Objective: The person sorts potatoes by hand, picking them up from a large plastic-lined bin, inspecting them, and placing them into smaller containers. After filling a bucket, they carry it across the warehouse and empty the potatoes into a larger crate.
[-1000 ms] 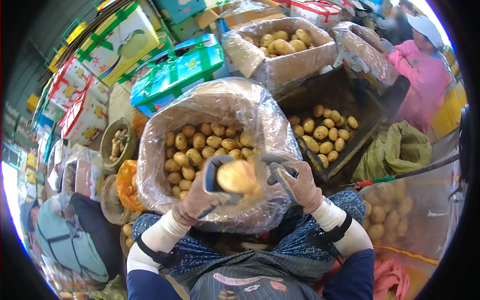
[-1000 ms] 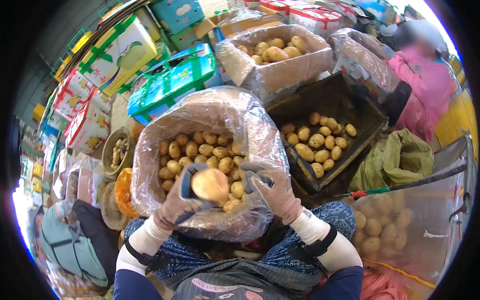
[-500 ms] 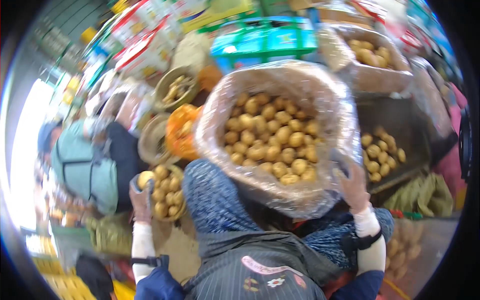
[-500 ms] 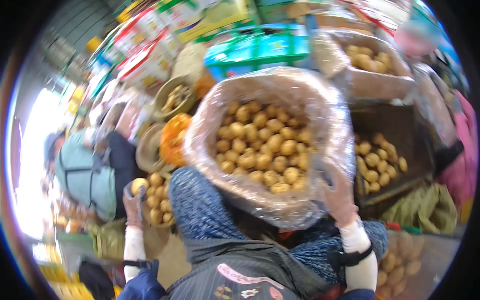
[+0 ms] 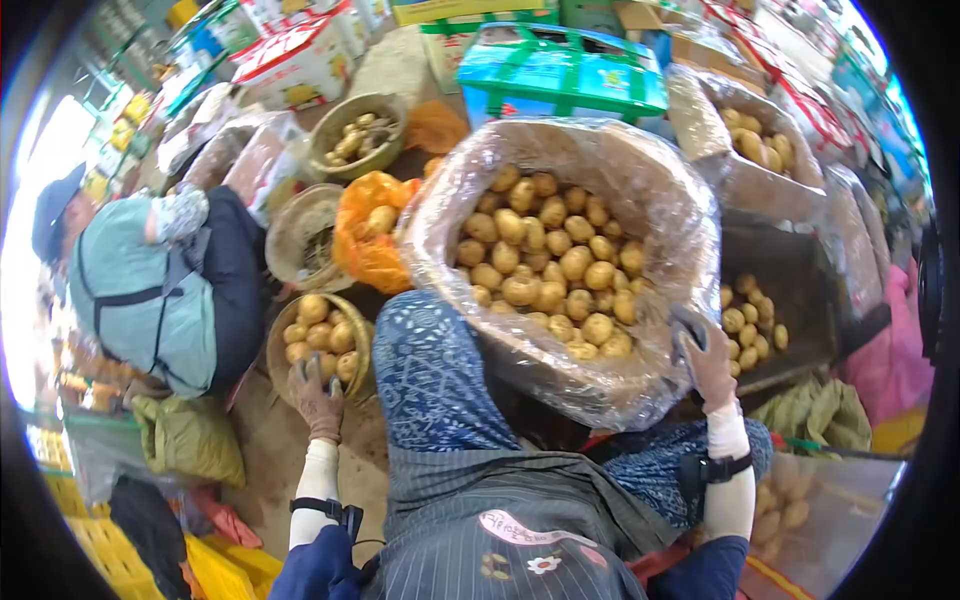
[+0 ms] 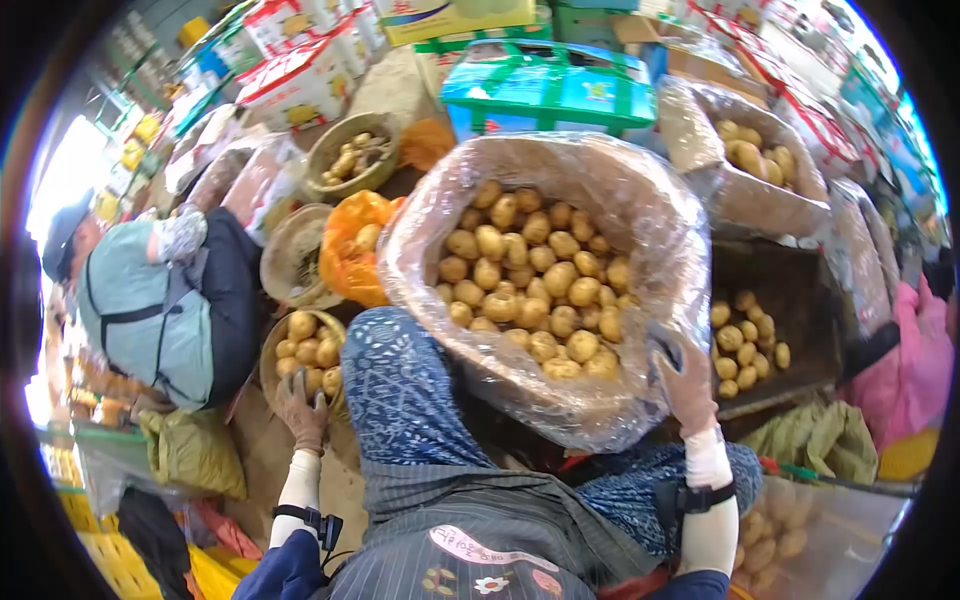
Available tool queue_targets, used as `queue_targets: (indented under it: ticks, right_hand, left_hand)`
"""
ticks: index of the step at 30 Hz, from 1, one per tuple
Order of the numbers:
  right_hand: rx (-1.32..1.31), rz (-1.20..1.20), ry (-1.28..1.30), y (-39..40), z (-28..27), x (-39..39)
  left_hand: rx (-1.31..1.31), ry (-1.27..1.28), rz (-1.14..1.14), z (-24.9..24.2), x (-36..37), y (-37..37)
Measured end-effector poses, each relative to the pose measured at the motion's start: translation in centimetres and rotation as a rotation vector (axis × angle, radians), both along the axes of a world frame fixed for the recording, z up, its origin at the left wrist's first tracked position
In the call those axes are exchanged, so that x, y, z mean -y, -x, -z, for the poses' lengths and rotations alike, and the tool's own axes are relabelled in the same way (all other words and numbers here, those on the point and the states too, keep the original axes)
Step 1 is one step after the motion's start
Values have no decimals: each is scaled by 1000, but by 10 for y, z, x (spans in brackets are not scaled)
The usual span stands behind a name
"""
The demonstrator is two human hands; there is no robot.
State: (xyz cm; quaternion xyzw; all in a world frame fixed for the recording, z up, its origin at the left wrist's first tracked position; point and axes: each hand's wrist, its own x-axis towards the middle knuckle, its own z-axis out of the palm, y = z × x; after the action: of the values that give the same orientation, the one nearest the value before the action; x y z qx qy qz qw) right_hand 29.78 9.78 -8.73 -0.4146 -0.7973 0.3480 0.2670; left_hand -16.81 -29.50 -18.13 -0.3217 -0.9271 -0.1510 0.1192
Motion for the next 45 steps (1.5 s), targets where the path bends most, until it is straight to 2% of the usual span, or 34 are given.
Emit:
queue_targets:
  ticks: [1, 6, 9, 11, 13, 15, 16, 17, 19, 20, 21, 22, 23, 24, 25, 26, 27, 29, 30, 33, 39, 41, 45]
  right_hand:
    - [-41, -12, 28, 4, -4, 2]
    - [-31, 28, 115, 4, -8, 6]
    - [87, 48, -1, -1, 4, 6]
    - [55, 17, -163, 1, -1, 15]
    - [83, 37, -206, 5, -24, 26]
    - [67, -65, -163, 1, -34, 28]
    - [56, -66, -142, 1, -44, 33]
    - [56, -51, -137, -5, -38, 33]
    - [223, -44, -59, -13, -21, 34]
    - [272, -84, 31, -7, -45, 34]
    - [274, -85, 32, -1, -50, 35]
    - [155, -108, -84, 5, -53, 35]
    - [39, -134, -201, 9, -56, 36]
    - [46, -146, -203, 13, -59, 38]
    - [24, -173, -119, 17, -63, 41]
    - [3, -195, -33, 21, -65, 43]
    - [12, -197, -34, 25, -64, 43]
    - [55, -271, 35, 33, -60, 42]
    - [101, -257, -22, 39, -63, 46]
    - [137, -363, 69, 57, -42, 37]
    - [252, -354, 197, 97, -15, 12]
    - [242, -487, 338, 107, -3, 5]
    - [355, -520, 476, 132, 3, -18]
  left_hand:
    - [-57, 100, -78, 3, -5, -3]
    - [44, 4, -28, 5, -2, 7]
    - [-46, 2, 16, -21, -11, 15]
    - [212, -344, 128, -50, -33, 20]
    - [195, -342, 141, -73, -50, 16]
    - [113, -272, 180, -82, -58, 25]
    - [-2, -188, 199, -71, -50, 36]
    - [-1, -184, 215, -59, -40, 41]
    - [-204, -84, -55, -34, -14, 42]
    - [-204, -82, -52, -24, -3, 37]
    - [18, -351, -115, -14, 10, 32]
    - [244, -620, -181, -1, 22, 26]
    - [248, -624, -190, 21, 41, 32]
    - [546, -800, -411, 45, 63, 46]
    - [848, -968, -633, 48, 67, 45]
    - [943, -1187, -560, 56, 70, 39]
    - [951, -1188, -566, 58, 78, 44]
    - [986, -1015, -457, 70, 89, 61]
    - [1063, -988, -522, 48, 76, 51]
    - [1065, -994, -601, 66, 95, 70]
    - [1121, -1020, -710, 93, 97, 82]
    - [1128, -1016, -757, 99, 95, 81]
    - [1141, -970, -858, 102, 86, 79]
